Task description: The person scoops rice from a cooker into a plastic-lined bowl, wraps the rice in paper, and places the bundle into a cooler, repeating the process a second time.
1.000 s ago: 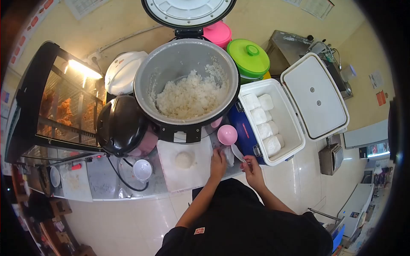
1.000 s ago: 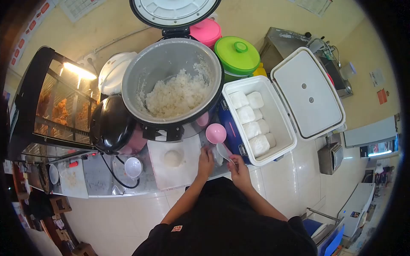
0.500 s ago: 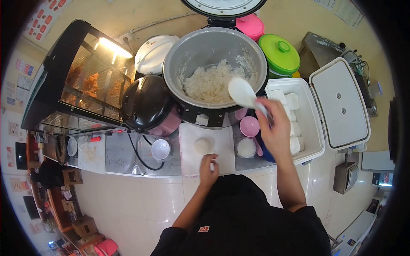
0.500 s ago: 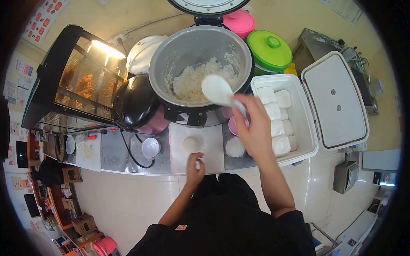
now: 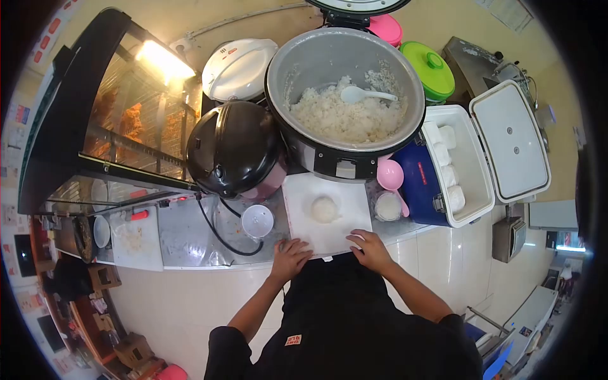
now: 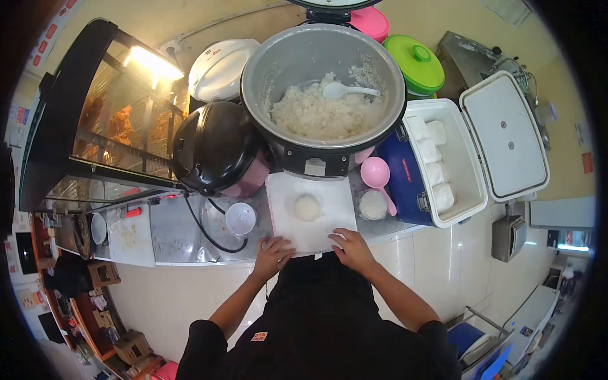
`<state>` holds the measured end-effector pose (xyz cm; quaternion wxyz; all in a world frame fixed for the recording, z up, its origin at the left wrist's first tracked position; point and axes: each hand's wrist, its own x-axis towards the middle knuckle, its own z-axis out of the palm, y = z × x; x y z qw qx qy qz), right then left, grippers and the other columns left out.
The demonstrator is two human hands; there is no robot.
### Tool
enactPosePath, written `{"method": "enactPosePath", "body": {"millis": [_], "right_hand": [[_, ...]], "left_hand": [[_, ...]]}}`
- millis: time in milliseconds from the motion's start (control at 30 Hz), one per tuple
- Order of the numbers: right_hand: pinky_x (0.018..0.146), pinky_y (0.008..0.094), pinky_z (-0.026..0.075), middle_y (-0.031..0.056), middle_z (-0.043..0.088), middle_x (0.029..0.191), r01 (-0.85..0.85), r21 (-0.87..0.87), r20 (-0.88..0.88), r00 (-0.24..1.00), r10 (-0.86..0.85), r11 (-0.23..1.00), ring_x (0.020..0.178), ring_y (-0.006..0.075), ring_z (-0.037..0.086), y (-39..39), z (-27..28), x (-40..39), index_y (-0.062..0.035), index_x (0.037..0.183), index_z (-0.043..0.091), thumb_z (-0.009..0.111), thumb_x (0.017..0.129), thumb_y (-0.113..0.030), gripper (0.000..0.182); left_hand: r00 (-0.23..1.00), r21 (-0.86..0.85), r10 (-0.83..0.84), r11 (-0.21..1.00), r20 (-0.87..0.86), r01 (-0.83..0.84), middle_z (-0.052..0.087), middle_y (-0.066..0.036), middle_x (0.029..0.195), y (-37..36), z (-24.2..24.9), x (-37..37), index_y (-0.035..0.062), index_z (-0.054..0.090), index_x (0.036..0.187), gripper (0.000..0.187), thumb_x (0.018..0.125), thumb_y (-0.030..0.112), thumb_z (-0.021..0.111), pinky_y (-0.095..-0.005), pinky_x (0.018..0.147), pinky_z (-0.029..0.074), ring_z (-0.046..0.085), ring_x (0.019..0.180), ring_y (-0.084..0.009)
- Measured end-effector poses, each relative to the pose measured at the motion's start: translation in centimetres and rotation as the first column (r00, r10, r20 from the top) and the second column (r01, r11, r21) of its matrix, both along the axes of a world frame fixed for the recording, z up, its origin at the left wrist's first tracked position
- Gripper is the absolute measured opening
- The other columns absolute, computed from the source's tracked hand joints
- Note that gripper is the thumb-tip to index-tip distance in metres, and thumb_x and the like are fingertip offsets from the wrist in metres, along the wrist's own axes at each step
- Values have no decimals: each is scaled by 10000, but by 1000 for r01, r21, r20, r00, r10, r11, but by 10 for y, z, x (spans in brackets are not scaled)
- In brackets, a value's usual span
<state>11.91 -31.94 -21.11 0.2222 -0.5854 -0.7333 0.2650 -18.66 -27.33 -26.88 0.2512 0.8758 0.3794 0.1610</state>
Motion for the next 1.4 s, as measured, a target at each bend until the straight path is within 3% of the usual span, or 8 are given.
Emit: {"method": "enactPosePath", "body": {"millis": [133, 367, 433, 633, 833, 933, 1267, 1400], "right_hand": [[997, 460, 418, 61, 584, 1285, 84, 80, 248, 963, -101, 993, 1192, 254, 548, -26, -31, -2, -143, 1268, 620, 712, 838, -176, 442], [1027, 492, 380, 27, 583, 1301, -106, 72, 415, 907, 67, 992, 1203, 212, 549, -43, -59, 22, -165, 1267, 624, 702, 879, -259, 407], [1032, 484, 376, 20, 590, 1292, -97, 102, 372, 927, 53, 990, 1191, 205, 558, -39, -53, 22, -163, 1248, 632, 690, 894, -266, 373], [1047, 458, 372, 24, 599, 1302, -113, 178, 344, 938, 46, 977, 1189, 207, 570, -23, -49, 21, -149, 1231, 636, 673, 909, -287, 352], [1048, 455, 373, 13, 632, 1246, -158, 190, 258, 960, 106, 969, 1164, 187, 585, -12, -39, 26, -141, 1192, 659, 664, 915, -278, 309], [1031, 436, 389, -3, 668, 1164, -152, 209, 238, 966, 100, 966, 1105, 165, 613, -7, -31, 22, -150, 1128, 689, 693, 887, -241, 258], [963, 401, 432, 13, 705, 975, -47, 53, 147, 988, 39, 997, 975, 195, 660, 14, -27, 27, -125, 958, 711, 717, 857, -241, 154], [865, 371, 506, 65, 704, 1027, -107, -158, -187, 979, 77, 982, 1000, 250, 665, 29, -31, 42, -68, 952, 704, 738, 842, -198, 174]], "left_hand": [[997, -88, -11, 996, 77, 18, 689, -8, 1056, 1, -1, 2, 143, 677, 1018, 122, 903, 182, 668, -517, 1057, 327, 628, 1100, -205], [999, -151, -36, 988, 30, 40, 644, -66, 943, -6, 3, 7, 119, 641, 1051, 144, 909, 137, 647, -474, 1020, 380, 618, 981, -265], [1000, -186, -29, 982, 12, 31, 629, -79, 973, -6, 8, 8, 114, 639, 1094, 202, 899, 160, 665, -471, 1016, 388, 598, 1008, -280], [998, 58, 37, 998, -45, -34, 590, -61, 1276, 2, 24, 15, 169, 665, 1211, 367, 856, 239, 727, -482, 1060, 353, 525, 1226, -264], [999, 6, 32, 999, 21, -33, 654, -12, 1180, 10, -3, 1, 166, 723, 1071, 187, 893, 204, 679, -476, 1069, 331, 582, 1159, -240], [989, -51, 117, 992, 85, -113, 679, 6, 1109, 18, -2, 4, 151, 705, 1068, 203, 867, 180, 707, -474, 1060, 349, 618, 1089, -187], [955, -199, 137, 976, 264, -85, 711, -21, 1041, 37, 4, 6, 115, 680, 1006, 176, 843, 148, 738, -486, 1015, 388, 651, 994, -221], [919, -285, 167, 956, 358, -63, 708, -50, 1015, 44, -12, -6, 89, 675, 1018, 210, 823, 109, 752, -419, 913, 457, 653, 944, -234]]}}
